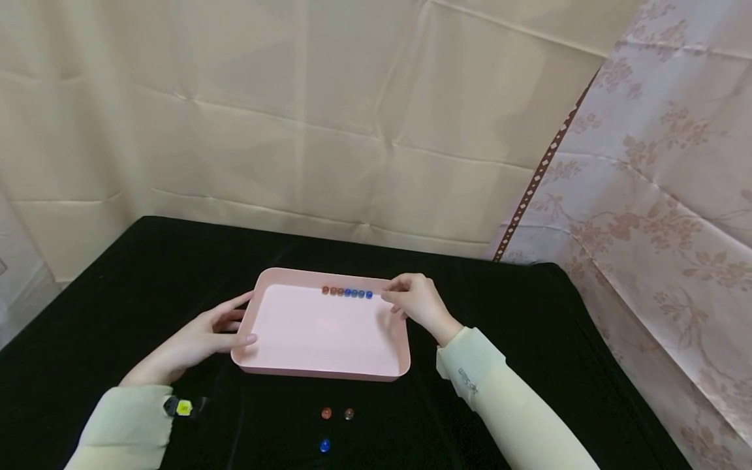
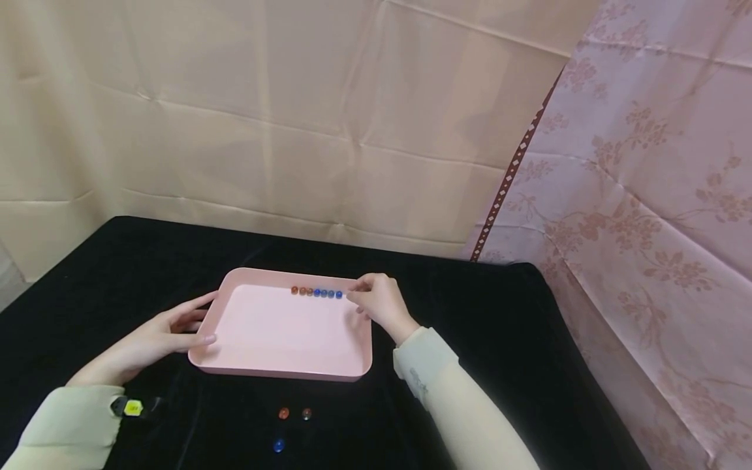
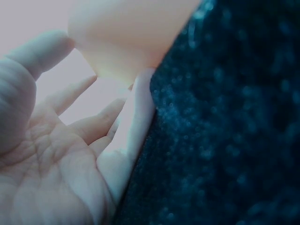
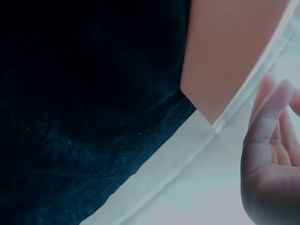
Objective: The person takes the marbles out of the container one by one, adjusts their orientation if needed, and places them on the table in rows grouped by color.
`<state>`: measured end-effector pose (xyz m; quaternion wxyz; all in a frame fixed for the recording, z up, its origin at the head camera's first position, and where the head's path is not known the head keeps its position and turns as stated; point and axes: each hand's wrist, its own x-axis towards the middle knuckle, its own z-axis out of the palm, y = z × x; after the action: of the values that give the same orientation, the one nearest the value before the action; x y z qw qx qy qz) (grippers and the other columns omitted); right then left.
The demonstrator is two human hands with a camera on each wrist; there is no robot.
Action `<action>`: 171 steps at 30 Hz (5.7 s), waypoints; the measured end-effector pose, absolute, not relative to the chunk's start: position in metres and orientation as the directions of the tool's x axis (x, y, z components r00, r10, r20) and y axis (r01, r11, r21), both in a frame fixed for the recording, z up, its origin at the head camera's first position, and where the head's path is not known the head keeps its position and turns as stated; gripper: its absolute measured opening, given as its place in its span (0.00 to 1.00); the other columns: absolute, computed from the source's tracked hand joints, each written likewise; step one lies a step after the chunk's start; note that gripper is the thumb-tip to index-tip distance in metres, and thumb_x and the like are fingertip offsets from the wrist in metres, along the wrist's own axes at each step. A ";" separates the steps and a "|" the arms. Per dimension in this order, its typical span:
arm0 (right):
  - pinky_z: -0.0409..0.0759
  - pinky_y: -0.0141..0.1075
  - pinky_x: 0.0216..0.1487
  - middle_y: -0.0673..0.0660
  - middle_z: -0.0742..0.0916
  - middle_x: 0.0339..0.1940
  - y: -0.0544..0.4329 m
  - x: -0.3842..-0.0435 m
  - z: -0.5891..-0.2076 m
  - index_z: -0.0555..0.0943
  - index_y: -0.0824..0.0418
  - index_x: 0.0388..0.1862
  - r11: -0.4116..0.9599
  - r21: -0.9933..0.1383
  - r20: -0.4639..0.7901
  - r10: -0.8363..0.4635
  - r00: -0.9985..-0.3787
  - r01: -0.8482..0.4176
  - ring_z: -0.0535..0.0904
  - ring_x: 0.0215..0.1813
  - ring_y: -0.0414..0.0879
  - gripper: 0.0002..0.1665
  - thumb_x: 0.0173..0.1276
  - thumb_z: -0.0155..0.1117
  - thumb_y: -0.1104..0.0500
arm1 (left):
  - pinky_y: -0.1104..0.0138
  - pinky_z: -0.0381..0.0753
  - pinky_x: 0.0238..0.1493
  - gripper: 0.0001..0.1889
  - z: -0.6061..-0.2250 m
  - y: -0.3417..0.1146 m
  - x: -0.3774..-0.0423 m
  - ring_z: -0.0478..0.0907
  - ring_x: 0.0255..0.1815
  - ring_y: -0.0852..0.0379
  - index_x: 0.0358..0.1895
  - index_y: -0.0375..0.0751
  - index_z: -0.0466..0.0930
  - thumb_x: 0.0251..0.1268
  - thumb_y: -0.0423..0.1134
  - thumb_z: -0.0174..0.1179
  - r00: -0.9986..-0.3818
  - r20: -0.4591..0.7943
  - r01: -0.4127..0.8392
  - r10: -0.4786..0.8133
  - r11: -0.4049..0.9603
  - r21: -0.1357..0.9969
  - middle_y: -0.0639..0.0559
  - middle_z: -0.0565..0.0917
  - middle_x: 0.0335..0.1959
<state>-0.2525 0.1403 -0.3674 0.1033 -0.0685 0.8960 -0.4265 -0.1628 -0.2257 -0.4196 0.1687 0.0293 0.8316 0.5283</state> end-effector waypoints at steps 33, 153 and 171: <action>0.83 0.31 0.30 0.58 0.88 0.33 0.109 -0.283 -0.386 0.86 0.66 0.45 0.693 -0.721 -0.154 -0.186 -0.970 -0.018 0.83 0.23 0.44 0.11 0.67 0.68 0.61 | 0.44 0.76 0.57 0.46 -0.421 -0.229 -0.165 0.69 0.66 0.39 0.81 0.52 0.46 0.66 0.52 0.63 -0.938 -0.264 -0.140 0.226 0.447 0.883 0.33 0.68 0.70; 0.87 0.38 0.43 0.57 0.90 0.38 0.148 -0.238 -0.389 0.83 0.72 0.47 0.256 -0.967 -0.075 -0.266 -0.961 0.004 0.87 0.34 0.43 0.15 0.64 0.69 0.64 | 0.45 0.76 0.58 0.46 -0.419 -0.227 -0.164 0.70 0.66 0.40 0.81 0.51 0.47 0.65 0.50 0.65 -0.940 -0.258 -0.145 0.224 0.423 0.895 0.32 0.69 0.69; 0.86 0.36 0.40 0.54 0.90 0.36 0.155 -0.202 -0.380 0.81 0.74 0.46 0.217 -0.975 -0.041 -0.359 -0.933 -0.041 0.86 0.32 0.41 0.15 0.64 0.69 0.65 | 0.48 0.78 0.58 0.46 -0.418 -0.226 -0.164 0.70 0.66 0.41 0.81 0.51 0.46 0.66 0.50 0.64 -0.938 -0.258 -0.147 0.230 0.409 0.900 0.32 0.69 0.69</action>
<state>-0.2023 0.1547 -0.3801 0.1300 -0.1298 0.7691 -0.6121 -0.1639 -0.2261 -0.4185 0.1738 0.0254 0.8212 0.5429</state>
